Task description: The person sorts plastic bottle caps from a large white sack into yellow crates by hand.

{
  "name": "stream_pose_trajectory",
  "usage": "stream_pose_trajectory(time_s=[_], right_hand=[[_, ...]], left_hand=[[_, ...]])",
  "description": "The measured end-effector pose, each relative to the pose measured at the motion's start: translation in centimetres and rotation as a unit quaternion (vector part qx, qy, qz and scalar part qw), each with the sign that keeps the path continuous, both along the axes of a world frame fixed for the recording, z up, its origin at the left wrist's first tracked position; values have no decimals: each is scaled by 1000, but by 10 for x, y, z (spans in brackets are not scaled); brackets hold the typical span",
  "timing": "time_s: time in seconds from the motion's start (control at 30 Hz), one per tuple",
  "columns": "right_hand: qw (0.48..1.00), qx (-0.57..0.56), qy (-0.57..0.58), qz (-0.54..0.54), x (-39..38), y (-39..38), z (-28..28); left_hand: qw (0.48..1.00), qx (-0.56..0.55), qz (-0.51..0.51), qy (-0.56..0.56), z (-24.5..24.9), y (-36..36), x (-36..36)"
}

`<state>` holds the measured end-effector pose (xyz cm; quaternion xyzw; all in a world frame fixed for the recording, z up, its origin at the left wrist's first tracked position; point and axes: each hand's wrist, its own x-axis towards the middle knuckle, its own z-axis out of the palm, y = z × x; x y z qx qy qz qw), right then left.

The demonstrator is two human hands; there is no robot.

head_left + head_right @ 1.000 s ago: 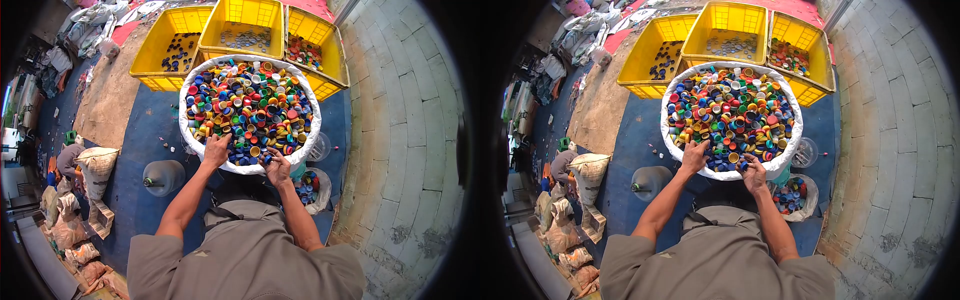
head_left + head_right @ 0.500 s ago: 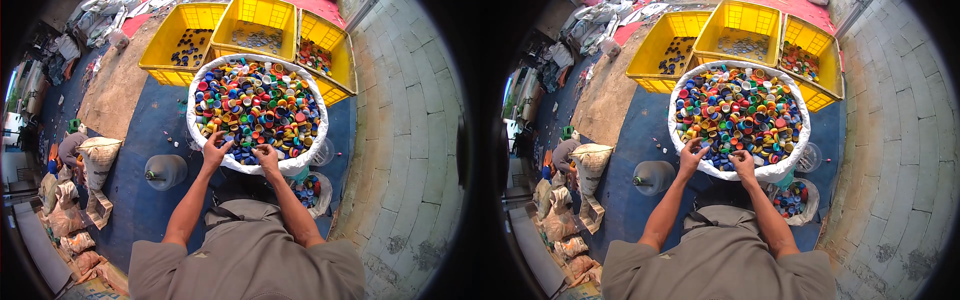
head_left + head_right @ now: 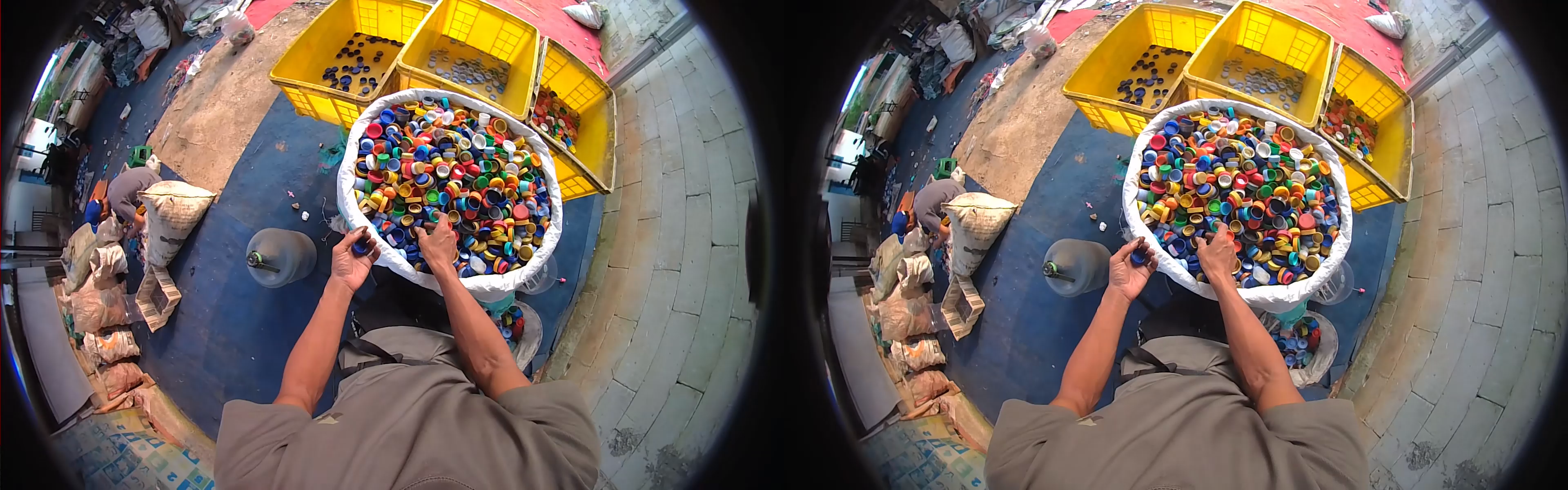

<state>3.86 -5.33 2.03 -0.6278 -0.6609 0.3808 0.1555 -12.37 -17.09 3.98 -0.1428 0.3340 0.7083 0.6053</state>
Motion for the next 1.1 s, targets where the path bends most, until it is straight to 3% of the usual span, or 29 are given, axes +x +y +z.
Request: stream_pose_trajectory(time_s=[0.17, 0.27, 0.33, 0.47, 0.53, 0.6, 0.63, 0.77, 0.93, 1.07, 1.1], right_hand=[[998, -4, -54, 26, -5, 6, 1], [999, 3, -30, 41, -3, 10, 2], [998, -34, 56, 2, 0, 14, -3], [962, -102, 247, -47, 19, 17, -7], [920, -128, 366, -65, 33, 15, 1], [882, -198, 414, -105, 50, 10, 11], [860, -232, 438, -123, 58, 8, 17], [730, -317, 596, -111, 89, -9, 13], [678, -345, 634, -141, 110, -28, 17], [673, -339, 647, -119, 121, -34, 17], [669, -339, 651, -120, 123, -35, 17]], left_hand=[[982, -103, -54, 148, 3, 3, 12], [949, -134, -104, 266, -5, 9, 20], [909, -136, -129, 371, -7, 14, 27], [791, -151, -179, 566, -12, 17, 33], [697, -161, -222, 663, -12, 20, 36], [615, -162, -238, 734, -17, 21, 41], [572, -162, -244, 767, -17, 23, 42], [484, -170, -285, 810, -19, 32, 50], [429, -197, -313, 824, -25, 45, 57], [441, -203, -311, 817, -27, 46, 59], [466, -204, -304, 806, -26, 45, 59]])
